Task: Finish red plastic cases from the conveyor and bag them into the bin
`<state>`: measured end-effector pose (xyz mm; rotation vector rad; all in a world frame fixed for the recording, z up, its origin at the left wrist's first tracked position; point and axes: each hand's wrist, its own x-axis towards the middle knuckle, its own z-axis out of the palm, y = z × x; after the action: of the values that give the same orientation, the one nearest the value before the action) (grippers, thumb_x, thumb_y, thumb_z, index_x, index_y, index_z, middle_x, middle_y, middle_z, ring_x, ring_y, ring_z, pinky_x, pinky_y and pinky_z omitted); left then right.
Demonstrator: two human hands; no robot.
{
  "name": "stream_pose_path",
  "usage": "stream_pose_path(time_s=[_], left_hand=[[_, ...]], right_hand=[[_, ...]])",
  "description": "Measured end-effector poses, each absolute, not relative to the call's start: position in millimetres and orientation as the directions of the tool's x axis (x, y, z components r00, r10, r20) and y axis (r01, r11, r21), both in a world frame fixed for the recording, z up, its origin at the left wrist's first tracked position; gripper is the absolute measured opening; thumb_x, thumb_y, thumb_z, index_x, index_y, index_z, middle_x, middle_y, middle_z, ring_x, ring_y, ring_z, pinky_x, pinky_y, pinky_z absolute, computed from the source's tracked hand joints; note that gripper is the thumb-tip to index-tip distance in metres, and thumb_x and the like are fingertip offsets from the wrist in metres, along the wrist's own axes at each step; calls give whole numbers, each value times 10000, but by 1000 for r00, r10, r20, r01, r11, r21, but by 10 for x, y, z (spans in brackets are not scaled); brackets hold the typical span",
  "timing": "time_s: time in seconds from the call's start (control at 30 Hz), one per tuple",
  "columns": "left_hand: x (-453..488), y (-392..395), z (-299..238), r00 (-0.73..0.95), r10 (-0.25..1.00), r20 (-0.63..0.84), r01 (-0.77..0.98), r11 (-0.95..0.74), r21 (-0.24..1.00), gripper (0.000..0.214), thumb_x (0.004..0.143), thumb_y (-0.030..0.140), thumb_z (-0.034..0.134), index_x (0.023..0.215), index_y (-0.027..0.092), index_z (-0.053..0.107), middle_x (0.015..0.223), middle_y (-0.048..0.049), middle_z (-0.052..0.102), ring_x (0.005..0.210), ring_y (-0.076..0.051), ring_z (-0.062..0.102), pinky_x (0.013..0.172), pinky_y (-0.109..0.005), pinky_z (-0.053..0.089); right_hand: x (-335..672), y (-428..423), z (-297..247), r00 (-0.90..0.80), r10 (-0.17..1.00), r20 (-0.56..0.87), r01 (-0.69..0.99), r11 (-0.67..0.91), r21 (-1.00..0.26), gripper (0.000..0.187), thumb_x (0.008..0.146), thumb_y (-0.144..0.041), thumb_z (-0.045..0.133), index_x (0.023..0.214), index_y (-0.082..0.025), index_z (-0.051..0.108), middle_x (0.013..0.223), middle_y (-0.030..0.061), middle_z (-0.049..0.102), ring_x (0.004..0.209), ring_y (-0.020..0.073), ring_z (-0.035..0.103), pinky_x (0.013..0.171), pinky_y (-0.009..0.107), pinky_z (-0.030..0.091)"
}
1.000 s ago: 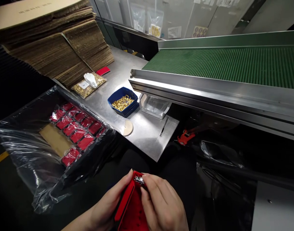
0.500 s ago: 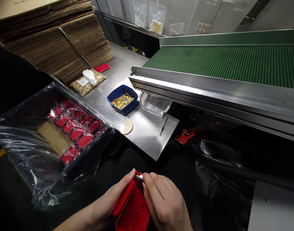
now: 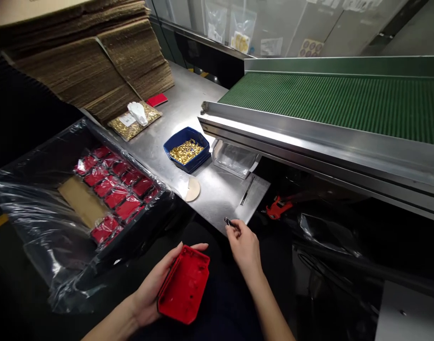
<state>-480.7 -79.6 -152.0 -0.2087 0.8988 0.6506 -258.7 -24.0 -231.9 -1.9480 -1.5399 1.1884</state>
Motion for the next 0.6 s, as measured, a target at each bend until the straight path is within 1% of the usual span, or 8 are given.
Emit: stream_pose_path(time_s=[0.13, 0.2, 0.27, 0.33, 0.47, 0.5, 0.53, 0.6], left_hand=[[-4843, -814, -1445, 539, 428, -725, -612, 791, 12, 632, 1036, 627, 368, 1420, 183, 601, 1018, -139, 770, 832, -279, 760, 788, -424, 589], [-4844, -833, -1432, 566, 430, -703, -604, 797, 1, 675, 1025, 674, 319, 1422, 201, 592, 1038, -152, 766, 815, -304, 765, 741, -447, 598], [-4838, -848, -1421, 562, 436, -703, -612, 791, 1, 678, 1026, 674, 304, 1405, 198, 604, 1034, -155, 765, 820, -298, 766, 755, -444, 600], [-4830, -856, -1398, 532, 447, -719, -632, 775, 14, 640, 1045, 628, 312, 1361, 178, 639, 1008, -147, 766, 836, -273, 764, 806, -421, 594], [-4811, -862, -1337, 511, 448, -734, -630, 776, 35, 585, 1064, 567, 322, 1286, 168, 687, 1001, -135, 768, 881, -272, 756, 856, -437, 588], [-4803, -864, -1329, 518, 455, -724, -628, 777, 38, 580, 1063, 570, 331, 1275, 169, 693, 1026, -135, 772, 898, -273, 754, 872, -443, 585], [-4792, -869, -1327, 523, 465, -714, -631, 774, 41, 575, 1063, 570, 343, 1266, 166, 697, 1062, -137, 775, 925, -269, 753, 907, -438, 576], [-4763, -888, -1335, 528, 485, -697, -642, 765, 46, 558, 1068, 558, 369, 1242, 151, 710, 1118, -138, 781, 977, -239, 748, 981, -382, 539]], right_hand=[[-3011, 186, -2518, 22, 973, -229, 641, -190, -744, 344, 979, -424, 536, 1189, -192, 678, 1093, 99, 742, 1027, 266, 674, 971, 416, 458], [-3158, 362, -2599, 11, 982, -186, 659, -147, -738, 322, 958, -376, 553, 1162, -165, 686, 1135, 128, 729, 1098, 292, 638, 1051, 456, 402], [-3219, 445, -2630, 2, 985, -174, 656, -132, -743, 293, 940, -358, 577, 1102, -149, 702, 1070, 134, 736, 1053, 288, 644, 1029, 447, 427], [-3191, 388, -2542, -6, 987, -162, 620, -123, -775, 282, 949, -368, 582, 1086, -153, 704, 1013, 113, 740, 957, 249, 665, 946, 396, 491], [-2944, -84, -1938, -58, 993, -104, 504, -61, -862, 241, 991, -403, 598, 1122, -226, 698, 1063, 46, 747, 932, 176, 695, 863, 291, 560], [-2872, -222, -1748, -116, 989, -91, 475, -26, -879, 188, 983, -379, 631, 1104, -256, 705, 1048, 20, 752, 934, 160, 704, 834, 259, 568], [-2810, -347, -1574, -247, 967, -62, 440, 55, -896, 161, 981, -321, 646, 1126, -273, 699, 1039, 6, 750, 926, 145, 706, 814, 239, 572], [-2735, -540, -1321, -445, 895, 23, 399, 222, -890, 253, 977, -205, 638, 1219, -275, 662, 1057, 2, 751, 904, 124, 706, 797, 222, 582]])
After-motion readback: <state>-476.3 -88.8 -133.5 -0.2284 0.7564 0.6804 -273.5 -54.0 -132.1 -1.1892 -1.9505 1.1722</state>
